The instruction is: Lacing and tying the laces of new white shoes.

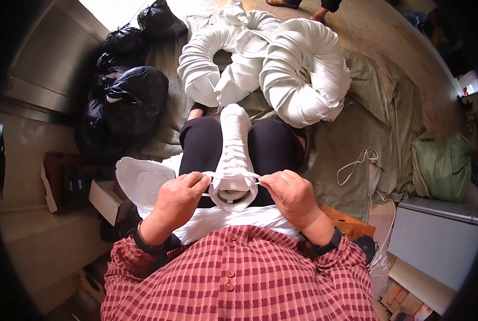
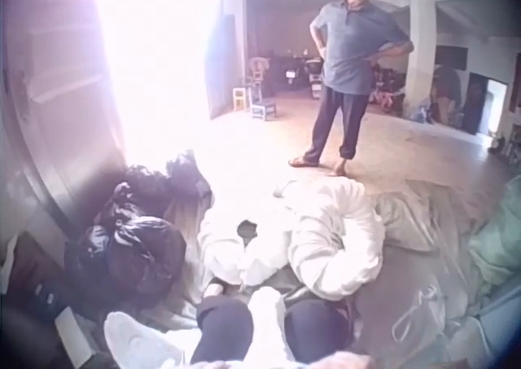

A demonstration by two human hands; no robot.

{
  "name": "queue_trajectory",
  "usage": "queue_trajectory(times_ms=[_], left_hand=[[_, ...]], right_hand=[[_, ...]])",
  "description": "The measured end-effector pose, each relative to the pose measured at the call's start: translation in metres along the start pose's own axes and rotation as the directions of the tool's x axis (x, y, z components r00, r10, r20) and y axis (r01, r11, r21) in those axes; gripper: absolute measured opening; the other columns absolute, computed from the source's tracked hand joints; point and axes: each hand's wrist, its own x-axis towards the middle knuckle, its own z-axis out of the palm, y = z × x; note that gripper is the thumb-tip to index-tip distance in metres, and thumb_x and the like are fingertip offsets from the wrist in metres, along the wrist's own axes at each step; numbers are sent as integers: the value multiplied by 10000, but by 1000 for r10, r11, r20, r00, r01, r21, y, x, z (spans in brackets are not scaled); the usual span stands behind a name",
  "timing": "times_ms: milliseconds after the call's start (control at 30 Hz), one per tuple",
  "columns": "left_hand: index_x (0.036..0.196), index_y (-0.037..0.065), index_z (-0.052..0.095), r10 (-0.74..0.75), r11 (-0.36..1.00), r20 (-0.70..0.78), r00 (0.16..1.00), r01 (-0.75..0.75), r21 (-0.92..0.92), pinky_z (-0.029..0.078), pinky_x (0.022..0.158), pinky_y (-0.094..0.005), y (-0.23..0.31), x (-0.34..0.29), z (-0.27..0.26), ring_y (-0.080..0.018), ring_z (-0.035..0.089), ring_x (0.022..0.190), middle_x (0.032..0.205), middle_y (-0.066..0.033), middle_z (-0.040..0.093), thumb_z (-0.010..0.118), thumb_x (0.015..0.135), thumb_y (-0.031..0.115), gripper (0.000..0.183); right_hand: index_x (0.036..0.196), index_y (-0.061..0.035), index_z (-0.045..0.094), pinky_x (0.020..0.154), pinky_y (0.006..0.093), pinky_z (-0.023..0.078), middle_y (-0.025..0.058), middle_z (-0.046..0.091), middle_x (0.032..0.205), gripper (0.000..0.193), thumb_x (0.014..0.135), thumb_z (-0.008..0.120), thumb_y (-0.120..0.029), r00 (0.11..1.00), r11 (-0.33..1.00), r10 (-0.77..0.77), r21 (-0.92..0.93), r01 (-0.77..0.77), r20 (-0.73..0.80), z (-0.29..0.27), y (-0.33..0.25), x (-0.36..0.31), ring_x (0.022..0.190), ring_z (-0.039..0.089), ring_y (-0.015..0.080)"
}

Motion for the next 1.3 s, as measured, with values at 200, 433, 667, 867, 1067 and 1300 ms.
queue_trajectory(times_ms=[200,433,667,867,1067,1300], left_hand=[[1131,47,653,20,1000,44,999,-21,17,552,670,-391,3,11,-6,-279,670,809,1006,-86,653,622,833,25,300],[905,38,597,-105,948,90,990,127,-292,520,663,-451,-1,20,-7,-378,640,785,860,-134,609,595,909,50,12],[875,24,583,-40,980,195,980,77,-184,507,669,-465,2,30,-22,-396,639,797,842,-155,617,599,921,75,72],[888,38,600,-34,968,249,968,94,-233,532,687,-442,-8,34,-19,-355,662,826,864,-123,615,605,864,57,31],[851,58,604,95,995,184,978,-94,-11,530,675,-412,13,44,-7,-313,649,751,835,-116,614,590,829,65,27],[924,46,581,-98,978,-74,992,82,-192,511,600,-492,9,10,23,-384,653,718,824,-167,606,623,955,240,201]], right_hand=[[1030,-64,675,627,352,537,57,660,856,219,817,705,-25,998,979,-50,-199,54,24,5,-5,3,741,636,234],[1055,-85,685,595,330,506,18,627,833,233,823,664,-95,990,959,-87,-259,113,111,-1,-10,10,742,614,194],[1000,-60,655,639,342,523,66,628,823,202,800,671,-41,965,934,-119,-304,188,233,-2,-25,23,754,627,233],[936,-53,605,672,407,528,112,650,839,130,818,656,-33,982,997,67,-36,-62,177,8,-18,22,778,651,324],[940,-64,577,644,404,517,106,613,825,122,818,587,-65,994,954,1,-298,32,109,17,-24,14,770,633,293],[1064,-29,614,661,377,549,124,669,892,201,915,702,-133,992,939,123,-329,-106,34,30,-31,-12,771,661,295]])
